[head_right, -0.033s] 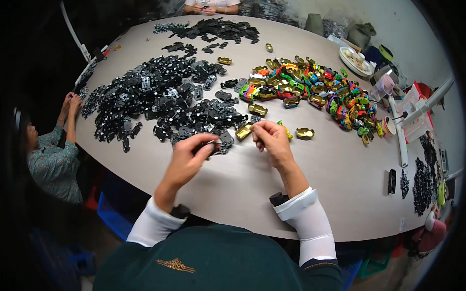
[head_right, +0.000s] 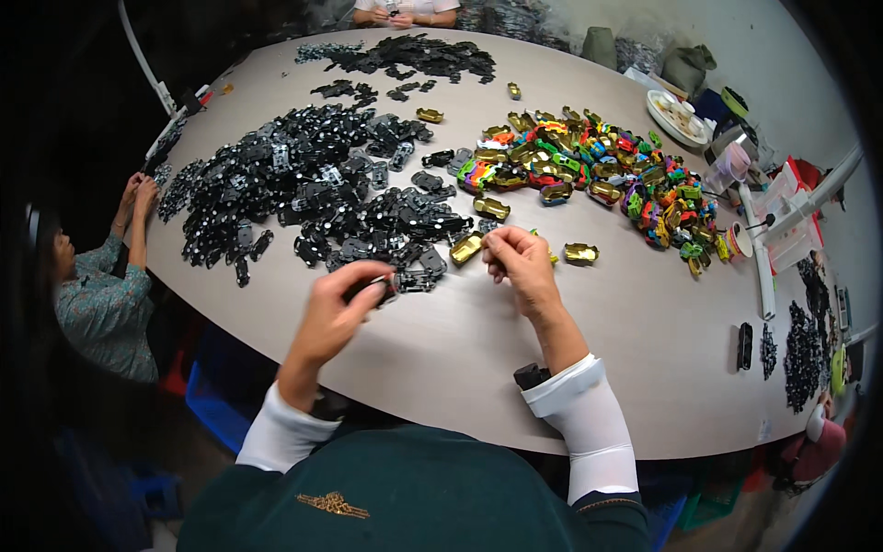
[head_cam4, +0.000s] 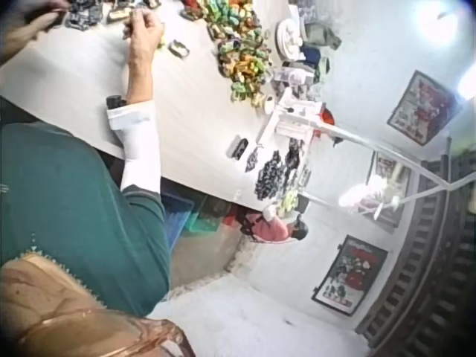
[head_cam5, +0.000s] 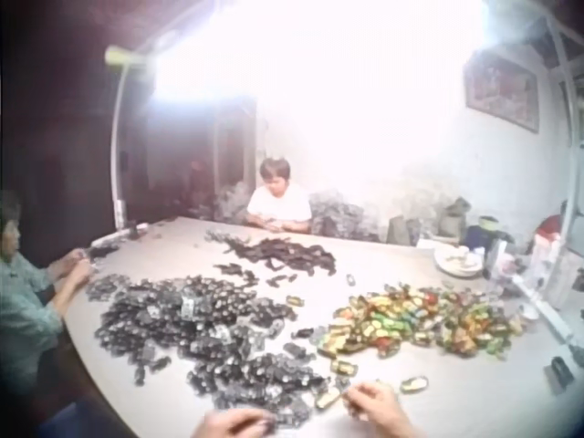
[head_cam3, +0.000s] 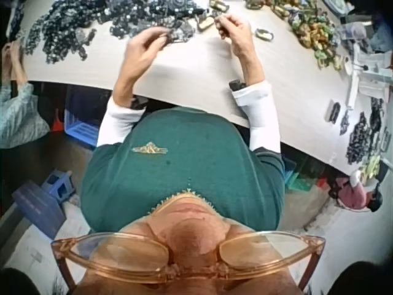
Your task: The person assembles small keychains by hand at a table. They pick up black plastic bases and colorful metallic charms, fit the charms into the bases, and place the completed units on the table. The process is repeated continuously with various colored charms.
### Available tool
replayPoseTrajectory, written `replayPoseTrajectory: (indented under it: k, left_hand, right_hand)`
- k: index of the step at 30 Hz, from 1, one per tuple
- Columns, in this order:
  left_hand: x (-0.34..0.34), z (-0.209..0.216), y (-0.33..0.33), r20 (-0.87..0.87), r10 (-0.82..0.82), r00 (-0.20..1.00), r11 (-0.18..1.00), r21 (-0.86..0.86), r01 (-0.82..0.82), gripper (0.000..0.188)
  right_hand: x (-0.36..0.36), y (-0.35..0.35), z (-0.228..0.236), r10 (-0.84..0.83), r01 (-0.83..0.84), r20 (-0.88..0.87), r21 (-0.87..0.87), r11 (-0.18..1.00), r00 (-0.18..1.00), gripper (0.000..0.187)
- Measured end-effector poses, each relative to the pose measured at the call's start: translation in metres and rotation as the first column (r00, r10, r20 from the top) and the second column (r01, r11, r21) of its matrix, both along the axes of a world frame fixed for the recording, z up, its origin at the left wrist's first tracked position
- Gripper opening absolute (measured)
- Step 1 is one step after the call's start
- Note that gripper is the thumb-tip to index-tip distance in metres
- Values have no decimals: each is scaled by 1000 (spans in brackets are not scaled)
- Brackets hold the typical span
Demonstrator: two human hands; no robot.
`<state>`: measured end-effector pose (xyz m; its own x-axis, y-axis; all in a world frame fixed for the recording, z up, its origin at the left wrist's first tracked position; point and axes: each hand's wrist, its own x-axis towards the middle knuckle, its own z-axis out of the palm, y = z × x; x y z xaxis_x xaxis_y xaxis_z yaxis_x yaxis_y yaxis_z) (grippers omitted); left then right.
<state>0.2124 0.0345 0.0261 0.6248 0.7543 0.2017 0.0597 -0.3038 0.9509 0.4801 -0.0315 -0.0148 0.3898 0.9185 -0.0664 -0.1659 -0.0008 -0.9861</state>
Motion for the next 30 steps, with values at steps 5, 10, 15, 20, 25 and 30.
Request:
replayPoseTrajectory:
  k: [5,10,15,20,25,30]
  left_hand:
    - [-157,5,-30,-501,339,796,941,166,-296,10]
    - [-262,-36,-69,-731,605,315,794,583,-173,27]
    - [-182,-11,-36,-537,448,715,889,354,-292,28]
    - [-65,9,-11,-294,171,940,951,299,-80,17]
    - [14,-31,-5,-47,6,999,995,-103,-11,33]
    - [44,-68,-4,52,-21,998,965,-261,34,38]
  right_hand:
    - [6,0,-3,-77,102,267,-78,992,961,12]
    - [0,4,-15,-161,100,754,127,987,637,17]
    - [-21,4,-18,-3,-9,975,5,1000,223,25]
    - [-11,5,-30,-68,-14,974,73,997,218,13]
    - [-34,0,-8,151,-215,644,23,976,750,7]
    - [-46,-3,-9,257,-272,341,-3,962,904,7]
